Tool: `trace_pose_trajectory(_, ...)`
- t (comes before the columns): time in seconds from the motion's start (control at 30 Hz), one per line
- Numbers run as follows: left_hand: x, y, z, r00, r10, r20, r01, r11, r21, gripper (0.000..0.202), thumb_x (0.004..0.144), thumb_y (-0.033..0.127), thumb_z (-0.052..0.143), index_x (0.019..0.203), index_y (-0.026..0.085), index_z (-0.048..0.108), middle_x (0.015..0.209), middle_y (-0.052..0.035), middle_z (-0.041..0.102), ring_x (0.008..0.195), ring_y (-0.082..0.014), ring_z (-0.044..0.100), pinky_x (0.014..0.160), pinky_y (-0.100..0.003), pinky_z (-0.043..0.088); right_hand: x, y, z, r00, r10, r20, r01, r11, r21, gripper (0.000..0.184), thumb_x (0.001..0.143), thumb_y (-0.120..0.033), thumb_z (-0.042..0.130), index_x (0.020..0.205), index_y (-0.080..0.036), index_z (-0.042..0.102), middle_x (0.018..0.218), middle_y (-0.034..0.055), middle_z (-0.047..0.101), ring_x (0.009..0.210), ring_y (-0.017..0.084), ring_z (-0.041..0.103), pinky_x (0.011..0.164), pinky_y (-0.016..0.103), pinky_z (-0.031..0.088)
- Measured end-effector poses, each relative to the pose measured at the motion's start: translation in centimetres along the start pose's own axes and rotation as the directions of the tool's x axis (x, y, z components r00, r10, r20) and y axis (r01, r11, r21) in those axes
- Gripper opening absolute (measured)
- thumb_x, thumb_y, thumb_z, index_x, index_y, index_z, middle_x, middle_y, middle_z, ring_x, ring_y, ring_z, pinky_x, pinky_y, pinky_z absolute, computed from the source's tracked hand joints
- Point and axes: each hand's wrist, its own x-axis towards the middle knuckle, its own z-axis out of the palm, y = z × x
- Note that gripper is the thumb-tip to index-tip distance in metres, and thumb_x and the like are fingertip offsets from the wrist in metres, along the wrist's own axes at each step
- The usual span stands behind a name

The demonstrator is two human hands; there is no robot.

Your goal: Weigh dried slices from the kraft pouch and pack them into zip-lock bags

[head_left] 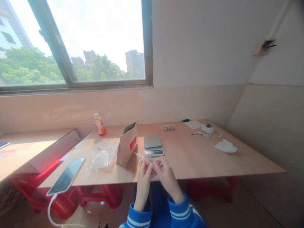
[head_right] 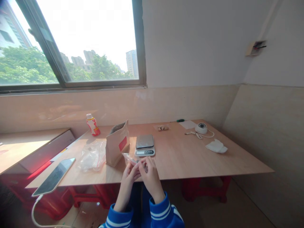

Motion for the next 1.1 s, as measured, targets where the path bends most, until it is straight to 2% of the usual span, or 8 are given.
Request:
trace_pose_trajectory(0.07, -0.1, -0.1, 0.0, 1.000, 0.006, -0.008, -0.006, 1.000, -0.003, 0.041, 0.060, 0.049, 0.076, 0.073, 0.018, 0.053, 0.077, -0.0036, 0.067, 0.076, -0.0209, 0.068, 0.070, -0.031, 0.054, -0.1, -0.2, -0.1, 0.998, 0.009, 0.062, -0.009, 1.000, 0.001, 0.018, 0.088, -0.038, 0.051, 0.089, -0.020, 0.058, 0.088, 0.0038, 0.062, 0.083, 0.019, 0.060, 0.077, 0.030, 0.047)
trace_pose_trajectory(0.2, -0.3, -0.2, -0.4, 0.999, 0.033, -0.017, -0.032, 0.999, 0.012, 0.040, 0.062, 0.049, 0.074, 0.072, 0.017, 0.052, 0.077, -0.0034, 0.067, 0.075, -0.0205, 0.067, 0.068, -0.030, 0.053, -0.2, -0.3, -0.5, 0.992, 0.031, 0.120, -0.039, 0.997, 0.064, 0.023, 0.085, -0.036, 0.057, 0.102, -0.020, 0.059, 0.094, 0.0041, 0.066, 0.084, 0.018, 0.063, 0.078, 0.030, 0.050)
trace_pose_trajectory(0.4, -0.2, -0.3, -0.6, 0.987, 0.134, -0.092, -0.128, 0.989, 0.068, 0.035, 0.067, 0.045, 0.072, 0.071, 0.017, 0.052, 0.065, 0.0028, 0.057, 0.060, -0.0123, 0.059, 0.055, -0.022, 0.049, -0.4, -0.8, -0.2, 0.985, 0.016, 0.169, -0.024, 0.999, 0.046, 0.015, 0.082, -0.029, 0.061, 0.091, -0.019, 0.068, 0.089, 0.0042, 0.071, 0.083, 0.020, 0.066, 0.075, 0.029, 0.051)
trace_pose_trajectory(0.63, 0.1, -0.6, -1.4, 0.989, 0.146, -0.013, -0.142, 0.973, 0.183, 0.039, 0.067, 0.053, 0.070, 0.068, 0.019, 0.051, 0.059, 0.0019, 0.057, 0.055, -0.0149, 0.059, 0.055, -0.028, 0.052, -0.5, -0.8, -0.4, 0.987, 0.068, 0.147, -0.093, 0.981, 0.171, 0.020, 0.083, -0.032, 0.059, 0.079, -0.016, 0.070, 0.079, 0.0058, 0.073, 0.077, 0.022, 0.069, 0.069, 0.028, 0.053)
trace_pose_trajectory(0.87, -0.5, -0.5, -1.3, 0.993, 0.122, -0.001, -0.116, 0.951, 0.288, 0.043, 0.066, 0.059, 0.067, 0.071, 0.019, 0.051, 0.059, -0.0006, 0.063, 0.053, -0.0171, 0.062, 0.050, -0.028, 0.051, -0.7, 0.2, 0.7, 0.992, 0.126, 0.001, -0.124, 0.976, 0.181, 0.025, 0.081, -0.037, 0.058, 0.072, -0.016, 0.067, 0.070, 0.0064, 0.071, 0.068, 0.022, 0.067, 0.064, 0.028, 0.052)
trace_pose_trajectory(0.93, -0.9, -0.3, -1.2, 0.991, 0.129, 0.016, -0.128, 0.947, 0.295, 0.042, 0.067, 0.058, 0.067, 0.068, 0.019, 0.049, 0.058, -0.0004, 0.063, 0.054, -0.0162, 0.062, 0.051, -0.026, 0.051, -0.6, 0.6, 0.9, 0.983, 0.149, -0.103, -0.129, 0.974, 0.184, 0.026, 0.082, -0.040, 0.057, 0.073, -0.017, 0.064, 0.069, 0.0061, 0.070, 0.067, 0.021, 0.067, 0.063, 0.029, 0.052)
trace_pose_trajectory(1.03, -1.5, -0.3, -1.4, 0.989, 0.067, 0.132, -0.107, 0.939, 0.326, 0.041, 0.070, 0.056, 0.065, 0.068, 0.018, 0.053, 0.057, -0.0022, 0.065, 0.054, -0.0152, 0.062, 0.051, -0.024, 0.048, -0.2, 1.4, 0.1, 0.914, 0.219, -0.342, -0.145, 0.962, 0.230, 0.032, 0.083, -0.049, 0.053, 0.074, -0.019, 0.058, 0.070, 0.0059, 0.069, 0.060, 0.020, 0.066, 0.060, 0.030, 0.052)
trace_pose_trajectory(1.1, -1.4, -0.7, -1.7, 0.980, 0.001, 0.198, -0.070, 0.936, 0.344, 0.045, 0.070, 0.061, 0.063, 0.072, 0.016, 0.057, 0.061, -0.0045, 0.067, 0.053, -0.0151, 0.062, 0.048, -0.023, 0.046, 0.3, 2.0, -1.0, 0.882, 0.261, -0.393, -0.151, 0.945, 0.290, 0.037, 0.080, -0.055, 0.055, 0.074, -0.018, 0.056, 0.070, 0.0067, 0.070, 0.058, 0.020, 0.065, 0.057, 0.031, 0.053)
